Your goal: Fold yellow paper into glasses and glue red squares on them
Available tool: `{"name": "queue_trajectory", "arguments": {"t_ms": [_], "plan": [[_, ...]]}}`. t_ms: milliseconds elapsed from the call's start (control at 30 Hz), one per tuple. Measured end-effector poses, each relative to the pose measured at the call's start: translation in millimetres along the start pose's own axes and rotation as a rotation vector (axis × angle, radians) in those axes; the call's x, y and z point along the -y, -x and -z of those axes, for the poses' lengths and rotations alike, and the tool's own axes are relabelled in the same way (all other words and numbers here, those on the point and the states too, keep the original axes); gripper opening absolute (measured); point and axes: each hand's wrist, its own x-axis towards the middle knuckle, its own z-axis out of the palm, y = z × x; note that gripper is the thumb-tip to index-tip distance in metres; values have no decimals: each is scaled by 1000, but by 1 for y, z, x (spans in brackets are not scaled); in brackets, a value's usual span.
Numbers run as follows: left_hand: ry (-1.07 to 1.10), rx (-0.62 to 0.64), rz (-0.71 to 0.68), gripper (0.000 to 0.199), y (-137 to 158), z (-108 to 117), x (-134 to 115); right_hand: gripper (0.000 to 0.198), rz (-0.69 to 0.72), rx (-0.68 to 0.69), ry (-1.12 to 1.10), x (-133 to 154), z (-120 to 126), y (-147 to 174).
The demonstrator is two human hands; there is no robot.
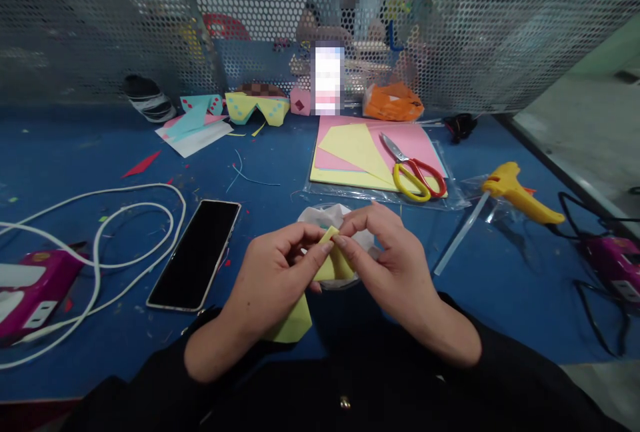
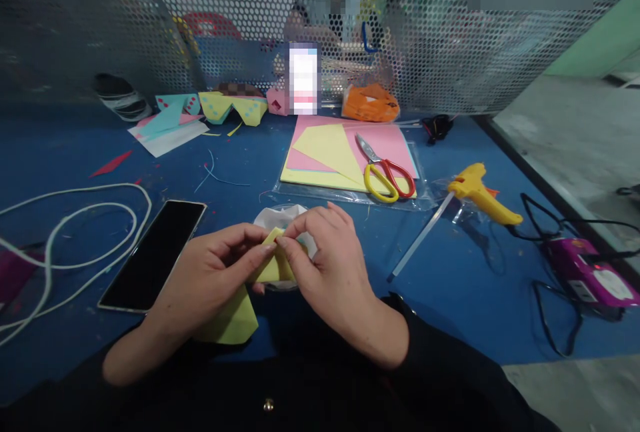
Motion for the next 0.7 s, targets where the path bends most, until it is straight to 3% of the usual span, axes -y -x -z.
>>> {"name": "queue_trajectory", "arguments": {"t_ms": [233, 367, 533, 700], "plan": [[21, -2, 2, 21, 1, 0, -2, 8, -2, -13, 30, 0, -2, 2], [83, -10, 44, 20, 0, -1, -3, 3, -109, -43, -82, 0, 1, 2], [160, -24, 59, 22, 0, -1, -1, 3, -168, 34, -124, -1, 6, 1], [25, -39, 2, 35, 2, 4, -2, 5, -168, 45, -146, -1, 6, 2]]}}
